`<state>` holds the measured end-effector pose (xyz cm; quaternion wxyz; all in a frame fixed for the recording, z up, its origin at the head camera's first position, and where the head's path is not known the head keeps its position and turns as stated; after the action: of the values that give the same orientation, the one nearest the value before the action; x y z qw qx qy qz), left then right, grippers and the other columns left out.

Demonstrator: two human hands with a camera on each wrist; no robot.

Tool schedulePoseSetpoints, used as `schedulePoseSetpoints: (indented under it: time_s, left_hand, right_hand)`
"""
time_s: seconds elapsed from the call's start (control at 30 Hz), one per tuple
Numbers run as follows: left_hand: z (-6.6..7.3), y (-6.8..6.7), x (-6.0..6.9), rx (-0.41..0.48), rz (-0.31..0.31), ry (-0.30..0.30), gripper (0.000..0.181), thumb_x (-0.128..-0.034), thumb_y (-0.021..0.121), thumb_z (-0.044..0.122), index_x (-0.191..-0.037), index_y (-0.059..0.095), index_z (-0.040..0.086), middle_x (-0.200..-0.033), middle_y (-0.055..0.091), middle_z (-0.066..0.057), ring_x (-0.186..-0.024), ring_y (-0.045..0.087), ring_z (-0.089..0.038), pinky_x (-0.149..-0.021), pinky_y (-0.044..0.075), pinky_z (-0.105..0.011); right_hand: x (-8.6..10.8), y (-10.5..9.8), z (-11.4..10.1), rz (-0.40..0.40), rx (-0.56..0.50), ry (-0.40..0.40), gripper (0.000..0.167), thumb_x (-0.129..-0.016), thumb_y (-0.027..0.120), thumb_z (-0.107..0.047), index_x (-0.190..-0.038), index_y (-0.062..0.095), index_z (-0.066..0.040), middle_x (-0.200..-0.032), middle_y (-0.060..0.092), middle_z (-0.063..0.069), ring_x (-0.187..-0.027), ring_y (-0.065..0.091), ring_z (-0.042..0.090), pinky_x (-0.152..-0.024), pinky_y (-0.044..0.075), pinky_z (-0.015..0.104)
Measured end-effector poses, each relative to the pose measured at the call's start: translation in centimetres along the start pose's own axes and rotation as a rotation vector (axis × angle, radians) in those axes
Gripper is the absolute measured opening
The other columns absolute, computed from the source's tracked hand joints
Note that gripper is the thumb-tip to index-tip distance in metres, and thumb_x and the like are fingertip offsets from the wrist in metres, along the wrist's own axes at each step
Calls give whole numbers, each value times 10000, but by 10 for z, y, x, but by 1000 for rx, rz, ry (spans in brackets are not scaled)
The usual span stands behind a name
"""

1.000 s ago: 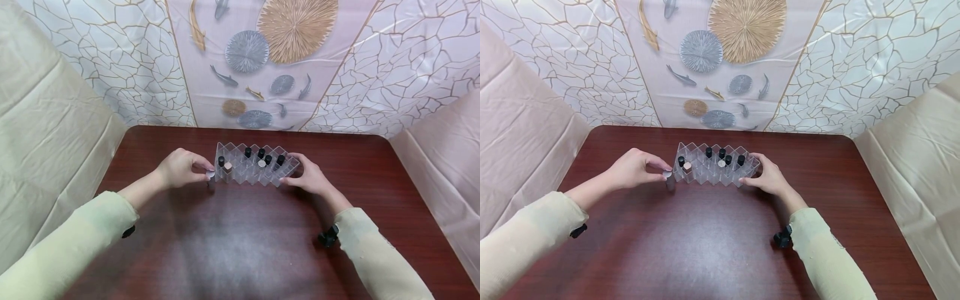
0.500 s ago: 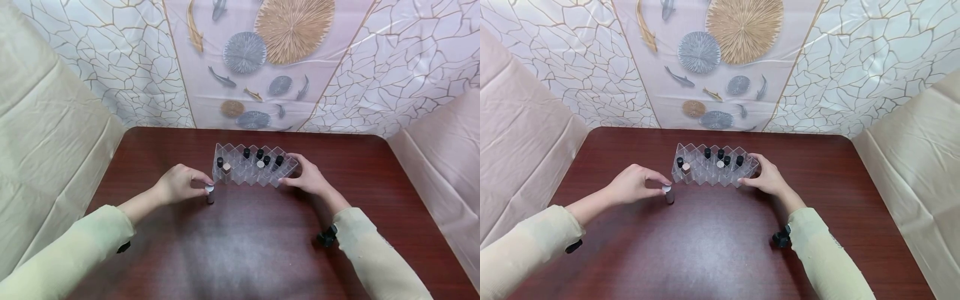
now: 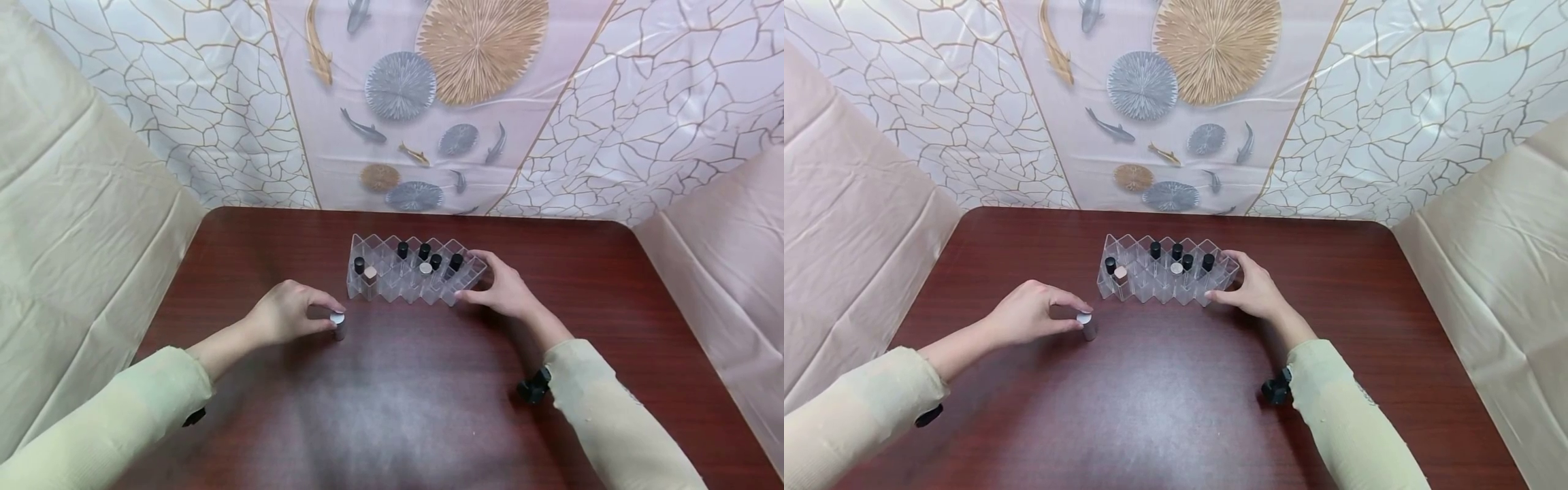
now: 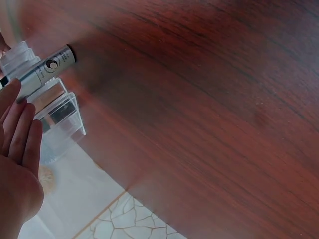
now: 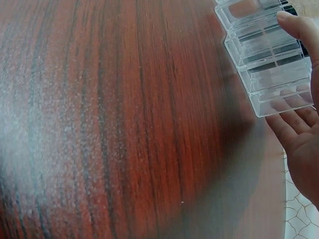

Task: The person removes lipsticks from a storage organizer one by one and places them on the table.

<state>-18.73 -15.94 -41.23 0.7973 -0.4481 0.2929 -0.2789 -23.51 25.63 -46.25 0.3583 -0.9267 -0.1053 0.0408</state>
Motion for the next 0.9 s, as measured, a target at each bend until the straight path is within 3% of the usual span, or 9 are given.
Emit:
schedulePoseSetpoints:
  time_s: [0.3, 0.47, 0.63, 0.9]
  left_hand:
    - [-1, -1, 4, -7, 3, 15, 278, -817, 922, 145, -1084, 846, 152, -997, 824, 74, -832, 774, -103, -734, 614, -308]
    - [-1, -4, 2, 12, 22, 26, 305, -813, 934, 200, -1106, 851, 172, -1024, 826, 69, -913, 790, -115, -791, 633, -338]
    - [0, -14, -6, 27, 23, -8, 338, -838, 919, 301, -1151, 850, 195, -1087, 821, 57, -1013, 785, -125, -867, 633, -367]
    - [-2, -35, -25, -1, 51, 24, 417, -819, 931, 300, -1195, 835, 148, -1112, 819, 0, -1000, 794, -184, -852, 630, -397]
  right_hand:
    - [0, 0, 0, -1, 5, 4, 884, -811, 953, -261, -1538, 482, -86, -1460, 623, 164, -1266, 676, 365, -1091, 507, 524]
    - [1, 0, 0, 1, 10, 9, 888, -815, 949, -262, -1544, 476, -81, -1488, 606, 164, -1288, 662, 368, -1109, 492, 523]
    - [1, 0, 0, 0, 10, 11, 887, -818, 946, -252, -1546, 472, -77, -1481, 609, 170, -1281, 664, 373, -1107, 492, 523]
    - [1, 0, 0, -11, 4, 14, 895, -827, 940, -241, -1556, 453, -61, -1501, 591, 181, -1295, 656, 385, -1107, 499, 536]
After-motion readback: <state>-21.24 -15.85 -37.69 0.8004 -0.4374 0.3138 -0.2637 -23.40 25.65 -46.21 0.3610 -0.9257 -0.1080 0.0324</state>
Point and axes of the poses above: each hand's wrist, its own x-axis away from the middle knuckle, its own y-axis out of the palm, z = x × y, the point moved 2 cm from there along -x, towards the middle knuckle
